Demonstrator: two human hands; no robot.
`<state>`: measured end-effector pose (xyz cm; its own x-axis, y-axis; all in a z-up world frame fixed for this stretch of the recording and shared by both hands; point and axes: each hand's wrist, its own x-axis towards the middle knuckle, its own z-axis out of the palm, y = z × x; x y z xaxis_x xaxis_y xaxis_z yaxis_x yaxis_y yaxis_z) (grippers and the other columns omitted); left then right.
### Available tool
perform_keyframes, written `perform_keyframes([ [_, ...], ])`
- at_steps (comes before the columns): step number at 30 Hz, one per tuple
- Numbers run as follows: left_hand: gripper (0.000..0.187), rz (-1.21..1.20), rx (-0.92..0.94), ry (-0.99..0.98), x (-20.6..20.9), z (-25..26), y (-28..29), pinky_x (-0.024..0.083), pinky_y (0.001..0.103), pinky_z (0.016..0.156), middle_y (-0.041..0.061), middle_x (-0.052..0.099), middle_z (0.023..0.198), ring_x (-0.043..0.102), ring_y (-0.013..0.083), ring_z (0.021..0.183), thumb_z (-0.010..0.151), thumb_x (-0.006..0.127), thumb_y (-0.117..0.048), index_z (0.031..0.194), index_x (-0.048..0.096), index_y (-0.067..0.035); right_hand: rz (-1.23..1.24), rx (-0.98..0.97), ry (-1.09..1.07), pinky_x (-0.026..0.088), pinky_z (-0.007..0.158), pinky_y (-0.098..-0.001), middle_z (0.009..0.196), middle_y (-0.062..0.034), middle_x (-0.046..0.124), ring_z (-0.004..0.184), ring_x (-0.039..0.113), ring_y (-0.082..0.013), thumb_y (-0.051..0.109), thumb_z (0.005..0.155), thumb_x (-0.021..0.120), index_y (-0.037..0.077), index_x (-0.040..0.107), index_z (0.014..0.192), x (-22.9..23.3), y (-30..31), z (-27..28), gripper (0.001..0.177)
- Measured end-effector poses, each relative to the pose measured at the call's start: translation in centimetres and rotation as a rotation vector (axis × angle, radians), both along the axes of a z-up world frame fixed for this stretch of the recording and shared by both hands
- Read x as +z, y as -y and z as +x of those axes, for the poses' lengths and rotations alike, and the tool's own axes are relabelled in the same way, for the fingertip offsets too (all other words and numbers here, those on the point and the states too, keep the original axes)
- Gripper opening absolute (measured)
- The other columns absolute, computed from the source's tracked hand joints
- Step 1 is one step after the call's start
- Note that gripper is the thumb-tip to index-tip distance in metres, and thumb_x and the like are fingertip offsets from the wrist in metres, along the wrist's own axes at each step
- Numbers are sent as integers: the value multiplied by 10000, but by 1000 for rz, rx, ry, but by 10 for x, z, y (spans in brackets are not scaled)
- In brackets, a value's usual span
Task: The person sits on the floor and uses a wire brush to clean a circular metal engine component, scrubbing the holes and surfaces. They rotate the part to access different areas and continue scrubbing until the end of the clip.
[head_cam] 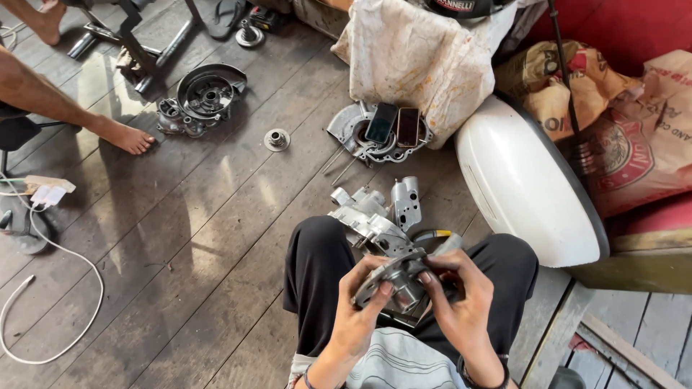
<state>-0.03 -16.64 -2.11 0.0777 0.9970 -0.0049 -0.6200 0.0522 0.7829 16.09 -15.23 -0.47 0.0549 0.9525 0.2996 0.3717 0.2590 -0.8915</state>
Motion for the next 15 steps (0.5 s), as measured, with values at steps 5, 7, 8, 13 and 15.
perform_keyframes([
  [5, 258, 52, 73, -61, -12, -8, -5, 477, 297, 766, 110, 622, 1018, 561, 194, 884, 932, 739, -213, 967, 654, 28, 67, 55, 8, 484, 638, -226, 827, -50, 674, 681, 599, -132, -79, 731, 748, -11, 667, 865, 3, -7, -1, 170],
  [7, 269, 60, 74, -91, -13, -11, -11, 429, 292, 797, 97, 619, 987, 544, 189, 875, 918, 756, -226, 940, 650, 20, 77, 95, 35, 522, 669, -245, 831, -49, 686, 707, 645, -152, -72, 704, 772, 4, 636, 812, 3, -12, 0, 190],
  [8, 240, 64, 60, -103, -14, -9, -12, 426, 280, 769, 81, 627, 962, 536, 166, 839, 924, 749, -207, 942, 652, 11, 103, 34, 38, 510, 671, -237, 841, -70, 700, 713, 643, -152, -78, 706, 775, -13, 658, 835, 6, -15, 5, 186],
  [13, 278, 62, 2, -64, -17, -4, -19, 482, 287, 733, 100, 605, 998, 559, 175, 825, 932, 749, -228, 934, 618, 18, 104, 91, 113, 481, 596, -245, 793, -36, 684, 625, 605, -140, -32, 683, 796, 36, 621, 747, 10, -18, 9, 198],
  [15, 279, 57, -12, -136, -18, -6, -17, 440, 288, 759, 81, 604, 953, 520, 169, 830, 939, 718, -250, 914, 633, 14, 88, 91, 126, 501, 607, -242, 802, -46, 708, 632, 631, -145, -14, 688, 808, 28, 651, 768, 4, -17, 11, 181],
])
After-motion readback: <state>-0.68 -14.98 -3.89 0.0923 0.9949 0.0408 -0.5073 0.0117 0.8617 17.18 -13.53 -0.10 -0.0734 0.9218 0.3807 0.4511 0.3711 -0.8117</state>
